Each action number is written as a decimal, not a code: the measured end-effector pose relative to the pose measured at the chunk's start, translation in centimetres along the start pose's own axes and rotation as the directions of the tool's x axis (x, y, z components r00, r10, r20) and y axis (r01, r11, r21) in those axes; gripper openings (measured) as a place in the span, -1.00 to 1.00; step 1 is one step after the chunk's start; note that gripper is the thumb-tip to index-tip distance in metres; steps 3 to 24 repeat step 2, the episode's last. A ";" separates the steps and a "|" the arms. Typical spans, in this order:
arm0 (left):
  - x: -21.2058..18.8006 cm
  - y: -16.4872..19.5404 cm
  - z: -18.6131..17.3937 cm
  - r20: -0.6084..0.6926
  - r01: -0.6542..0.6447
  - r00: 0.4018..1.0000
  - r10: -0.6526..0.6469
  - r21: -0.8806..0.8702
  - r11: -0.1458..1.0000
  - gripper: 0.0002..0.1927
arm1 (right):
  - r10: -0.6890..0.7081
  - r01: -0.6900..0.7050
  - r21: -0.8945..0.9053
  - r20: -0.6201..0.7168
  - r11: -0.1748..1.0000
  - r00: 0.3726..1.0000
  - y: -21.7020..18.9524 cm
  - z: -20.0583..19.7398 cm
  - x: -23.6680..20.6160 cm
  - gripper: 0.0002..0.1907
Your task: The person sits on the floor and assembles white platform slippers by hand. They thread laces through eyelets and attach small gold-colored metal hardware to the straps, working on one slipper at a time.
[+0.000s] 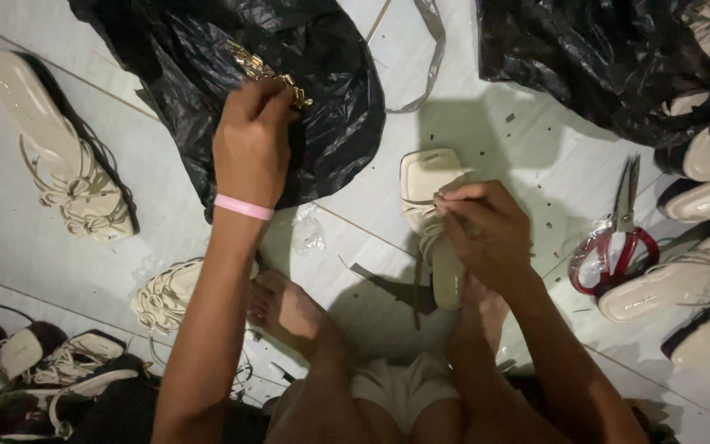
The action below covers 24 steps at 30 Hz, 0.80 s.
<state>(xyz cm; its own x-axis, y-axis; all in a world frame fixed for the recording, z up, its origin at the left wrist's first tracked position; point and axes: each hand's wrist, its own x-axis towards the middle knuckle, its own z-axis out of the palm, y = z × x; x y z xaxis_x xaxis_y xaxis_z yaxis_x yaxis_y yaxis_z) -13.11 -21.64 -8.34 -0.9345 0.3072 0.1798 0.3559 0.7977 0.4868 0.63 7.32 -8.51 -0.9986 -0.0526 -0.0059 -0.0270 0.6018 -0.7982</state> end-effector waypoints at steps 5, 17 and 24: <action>-0.7 -0.2 1.0 -0.046 0.012 0.999 -0.012 0.018 1.000 -0.81 | 0.017 -0.016 -0.034 0.014 0.999 1.000 0.4 0.0 -0.3 -0.87; -0.7 -0.2 1.0 -0.046 0.012 0.999 -0.012 0.018 1.000 -0.81 | 0.017 -0.016 -0.034 0.014 0.999 1.000 0.4 0.0 -0.3 -0.87; -0.7 -0.2 1.0 -0.046 0.012 0.999 -0.012 0.018 1.000 -0.81 | 0.017 -0.016 -0.034 0.014 0.999 1.000 0.4 0.0 -0.3 -0.87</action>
